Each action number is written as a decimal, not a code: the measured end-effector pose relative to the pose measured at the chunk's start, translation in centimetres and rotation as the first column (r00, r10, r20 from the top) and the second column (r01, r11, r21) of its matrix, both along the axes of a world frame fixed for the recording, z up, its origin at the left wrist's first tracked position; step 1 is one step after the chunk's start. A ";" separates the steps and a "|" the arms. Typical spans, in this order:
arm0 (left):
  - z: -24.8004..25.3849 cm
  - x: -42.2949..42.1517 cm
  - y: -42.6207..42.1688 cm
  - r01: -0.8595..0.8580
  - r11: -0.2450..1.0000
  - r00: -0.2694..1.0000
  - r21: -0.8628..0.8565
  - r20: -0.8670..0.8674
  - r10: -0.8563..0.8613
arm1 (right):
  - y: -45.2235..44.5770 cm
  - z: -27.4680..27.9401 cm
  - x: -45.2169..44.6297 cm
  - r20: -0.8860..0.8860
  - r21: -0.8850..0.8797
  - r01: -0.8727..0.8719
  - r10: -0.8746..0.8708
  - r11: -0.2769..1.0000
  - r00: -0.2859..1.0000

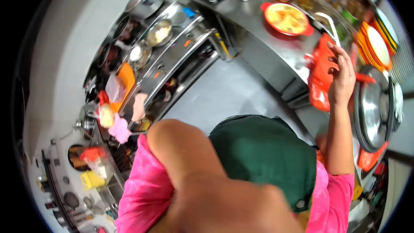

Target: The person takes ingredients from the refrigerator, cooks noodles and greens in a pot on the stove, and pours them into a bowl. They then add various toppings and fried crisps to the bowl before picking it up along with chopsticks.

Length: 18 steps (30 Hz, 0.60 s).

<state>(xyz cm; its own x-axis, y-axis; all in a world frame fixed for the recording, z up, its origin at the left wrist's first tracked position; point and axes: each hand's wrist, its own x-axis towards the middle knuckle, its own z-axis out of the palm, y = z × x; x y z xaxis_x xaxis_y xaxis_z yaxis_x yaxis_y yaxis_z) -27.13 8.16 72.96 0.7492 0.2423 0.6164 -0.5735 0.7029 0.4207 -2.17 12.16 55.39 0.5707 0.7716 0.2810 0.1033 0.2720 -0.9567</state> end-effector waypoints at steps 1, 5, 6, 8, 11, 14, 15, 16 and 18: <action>-0.2 0.0 0.4 0.059 0.998 0.997 -0.014 0.040 -0.059 | 1.6 -0.5 -0.3 0.085 -0.026 -0.009 0.012 1.000 0.996; -0.9 1.9 1.5 0.307 0.949 0.943 -0.066 0.159 -0.294 | 8.1 -3.0 -1.2 0.038 -0.024 -0.070 0.071 0.997 0.997; -1.2 2.6 2.1 0.301 0.952 0.944 -0.052 0.156 -0.290 | 9.3 -3.4 -1.1 -0.001 -0.172 -0.062 0.063 0.983 0.998; -1.7 4.2 2.7 0.615 0.777 0.773 -0.130 0.295 -0.562 | 12.1 -5.0 -1.4 0.157 -0.181 -0.040 0.069 0.983 0.985; -2.0 3.5 8.8 0.615 0.780 0.783 0.118 0.027 -0.621 | 15.6 -9.3 -1.3 0.354 -0.119 -0.003 0.046 0.993 0.934; -3.8 2.4 15.2 0.506 0.780 0.854 0.368 -0.087 -0.513 | 17.4 -11.0 -2.4 0.470 -0.300 0.053 0.099 0.952 0.877; -4.3 2.6 16.8 0.443 0.774 0.889 0.452 -0.111 -0.444 | 18.2 -12.2 -2.7 0.534 -0.158 0.035 0.055 0.987 0.844; -4.8 2.6 18.4 0.353 0.776 0.932 0.522 -0.121 -0.342 | 18.8 -12.2 -3.1 0.513 -0.208 0.013 0.098 0.978 0.853; -4.3 2.4 21.8 0.033 0.811 0.998 0.585 -0.055 -0.001 | 19.7 -12.1 -3.7 0.485 -0.270 0.014 0.123 0.963 0.866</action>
